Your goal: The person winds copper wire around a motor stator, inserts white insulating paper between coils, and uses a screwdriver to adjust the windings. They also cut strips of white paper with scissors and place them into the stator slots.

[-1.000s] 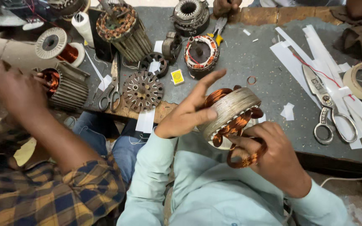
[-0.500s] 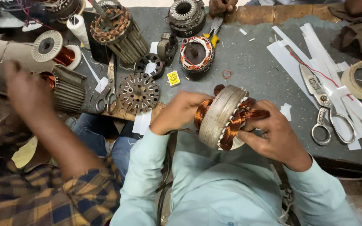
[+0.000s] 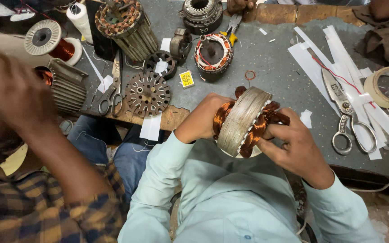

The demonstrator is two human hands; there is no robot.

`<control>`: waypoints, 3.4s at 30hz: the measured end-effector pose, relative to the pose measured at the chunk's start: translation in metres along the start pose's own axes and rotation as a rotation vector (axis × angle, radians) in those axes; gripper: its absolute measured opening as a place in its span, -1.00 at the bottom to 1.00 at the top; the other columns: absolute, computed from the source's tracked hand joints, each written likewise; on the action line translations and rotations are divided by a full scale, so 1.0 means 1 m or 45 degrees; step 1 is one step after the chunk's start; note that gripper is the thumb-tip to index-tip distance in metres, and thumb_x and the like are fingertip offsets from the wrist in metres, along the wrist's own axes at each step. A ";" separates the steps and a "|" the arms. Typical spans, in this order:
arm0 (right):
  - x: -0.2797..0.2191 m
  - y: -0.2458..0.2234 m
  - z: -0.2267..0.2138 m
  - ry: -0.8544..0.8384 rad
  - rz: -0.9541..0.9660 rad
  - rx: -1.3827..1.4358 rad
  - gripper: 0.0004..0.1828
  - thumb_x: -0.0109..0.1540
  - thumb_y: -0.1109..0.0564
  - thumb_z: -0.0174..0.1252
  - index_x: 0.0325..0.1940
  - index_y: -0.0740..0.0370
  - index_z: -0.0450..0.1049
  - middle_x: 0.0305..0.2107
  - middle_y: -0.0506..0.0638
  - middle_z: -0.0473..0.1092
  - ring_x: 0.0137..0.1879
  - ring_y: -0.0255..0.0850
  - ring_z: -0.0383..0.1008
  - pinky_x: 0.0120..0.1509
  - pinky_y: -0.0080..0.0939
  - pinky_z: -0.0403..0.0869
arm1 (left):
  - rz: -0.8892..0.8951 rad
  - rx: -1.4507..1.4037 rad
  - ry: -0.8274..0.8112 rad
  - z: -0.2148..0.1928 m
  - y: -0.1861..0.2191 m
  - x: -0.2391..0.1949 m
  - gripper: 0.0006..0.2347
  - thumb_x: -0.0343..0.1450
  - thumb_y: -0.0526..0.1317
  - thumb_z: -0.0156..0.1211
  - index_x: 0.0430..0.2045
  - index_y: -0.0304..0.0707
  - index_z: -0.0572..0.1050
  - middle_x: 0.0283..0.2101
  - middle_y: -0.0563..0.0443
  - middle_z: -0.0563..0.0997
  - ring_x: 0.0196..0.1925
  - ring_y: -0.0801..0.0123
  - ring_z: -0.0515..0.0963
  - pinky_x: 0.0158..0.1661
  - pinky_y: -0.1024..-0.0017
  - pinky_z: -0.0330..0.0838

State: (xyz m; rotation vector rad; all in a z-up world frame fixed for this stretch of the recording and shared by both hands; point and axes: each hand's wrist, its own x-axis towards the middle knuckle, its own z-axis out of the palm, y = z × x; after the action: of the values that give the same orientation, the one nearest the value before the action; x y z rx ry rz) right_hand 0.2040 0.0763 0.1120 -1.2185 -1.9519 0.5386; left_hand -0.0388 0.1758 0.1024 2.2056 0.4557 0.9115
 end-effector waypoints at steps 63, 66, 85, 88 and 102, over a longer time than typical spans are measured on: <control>-0.006 -0.003 0.005 0.175 -0.112 -0.078 -0.75 0.01 0.15 0.42 -0.25 0.19 0.62 0.12 0.24 0.35 0.27 0.16 0.33 0.35 0.10 0.27 | -0.351 0.939 -0.396 -0.024 0.024 -0.018 -0.88 0.09 -0.26 0.36 -0.66 -0.31 0.58 -0.57 -0.27 0.58 -0.46 -0.19 0.57 -0.39 0.03 0.47; -0.009 0.001 0.012 0.190 -0.018 0.110 -0.75 0.04 0.19 0.41 -0.20 0.21 0.62 0.16 0.26 0.33 0.27 0.13 0.36 0.33 0.03 0.34 | -0.324 0.971 -0.369 -0.025 0.027 -0.017 -0.86 0.12 -0.23 0.40 -0.71 -0.30 0.56 -0.55 -0.26 0.58 -0.46 -0.17 0.58 -0.37 0.05 0.48; -0.004 -0.018 0.014 0.284 -0.180 -0.350 -0.85 0.03 0.18 0.33 -0.35 0.23 0.58 0.05 0.23 0.39 0.19 0.09 0.37 0.48 0.26 0.12 | -0.197 0.741 -0.315 -0.021 0.004 -0.014 -0.82 0.13 -0.20 0.39 -0.67 -0.30 0.52 -0.57 -0.26 0.54 -0.48 -0.20 0.54 -0.43 0.05 0.41; -0.006 -0.011 0.011 0.262 -0.187 -0.290 -0.84 0.01 0.17 0.36 -0.35 0.23 0.58 0.07 0.21 0.39 0.22 0.13 0.35 0.45 0.22 0.16 | -0.174 0.809 -0.274 -0.022 0.008 -0.028 -0.84 0.13 -0.22 0.37 -0.69 -0.29 0.50 -0.59 -0.24 0.54 -0.51 -0.17 0.54 -0.45 0.05 0.41; -0.009 -0.008 0.002 0.208 -0.261 -0.254 -0.77 0.01 0.17 0.40 -0.27 0.25 0.62 0.11 0.27 0.37 0.26 0.19 0.31 0.34 0.17 0.23 | -0.261 0.291 -0.173 -0.018 0.014 -0.029 -0.93 0.29 -0.33 0.29 -0.53 -0.37 0.55 -0.51 -0.29 0.53 -0.49 -0.12 0.50 -0.44 0.17 0.43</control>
State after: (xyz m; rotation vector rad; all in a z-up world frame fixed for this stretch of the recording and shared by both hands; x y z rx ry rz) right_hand 0.2003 0.0648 0.1126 -1.1263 -1.9949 0.1377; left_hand -0.0709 0.1587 0.1075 2.3540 0.7360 0.6219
